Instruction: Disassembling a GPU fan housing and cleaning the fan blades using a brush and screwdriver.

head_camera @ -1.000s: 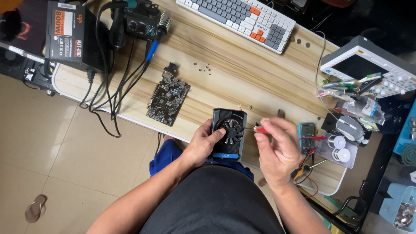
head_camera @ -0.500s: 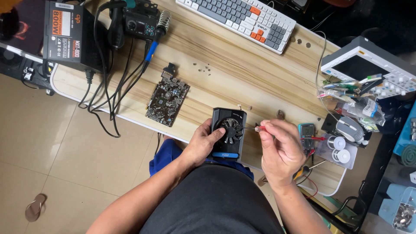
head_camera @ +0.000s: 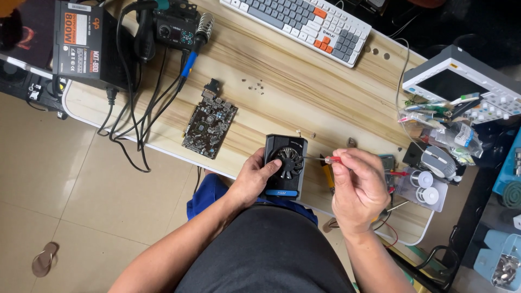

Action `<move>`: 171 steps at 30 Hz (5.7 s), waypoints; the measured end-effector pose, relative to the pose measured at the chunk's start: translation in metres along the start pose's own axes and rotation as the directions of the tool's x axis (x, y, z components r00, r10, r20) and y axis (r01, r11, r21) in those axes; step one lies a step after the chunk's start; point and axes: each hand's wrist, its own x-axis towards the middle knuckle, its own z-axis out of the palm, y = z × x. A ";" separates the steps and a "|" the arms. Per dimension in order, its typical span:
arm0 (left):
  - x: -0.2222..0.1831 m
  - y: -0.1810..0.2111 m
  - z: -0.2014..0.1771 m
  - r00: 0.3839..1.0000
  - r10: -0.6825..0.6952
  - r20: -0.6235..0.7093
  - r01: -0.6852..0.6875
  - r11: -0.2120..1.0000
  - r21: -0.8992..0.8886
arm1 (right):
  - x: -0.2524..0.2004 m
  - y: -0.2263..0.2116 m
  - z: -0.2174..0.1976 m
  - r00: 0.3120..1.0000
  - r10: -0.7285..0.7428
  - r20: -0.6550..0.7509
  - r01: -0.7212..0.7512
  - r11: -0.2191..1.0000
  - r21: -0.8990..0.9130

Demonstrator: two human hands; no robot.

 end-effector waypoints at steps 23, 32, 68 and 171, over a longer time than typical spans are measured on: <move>0.073 -0.074 -0.050 0.980 -0.010 -0.198 0.134 0.772 0.622 | 0.003 0.011 -0.018 0.995 0.007 -0.098 -0.007 1.000 0.004; 0.096 -0.107 -0.082 0.964 0.103 -0.245 0.136 0.602 0.787 | 0.003 0.009 -0.014 0.993 0.038 -0.112 -0.034 0.998 0.044; 0.211 -0.046 -0.112 0.919 0.302 0.253 -0.262 -0.013 0.965 | -0.086 0.074 -0.022 0.833 0.475 -0.285 -0.435 0.879 0.194; 0.032 0.002 -0.021 0.998 -0.012 -0.062 0.022 0.986 0.165 | -0.078 0.068 0.012 0.599 0.765 0.238 -0.788 0.510 0.344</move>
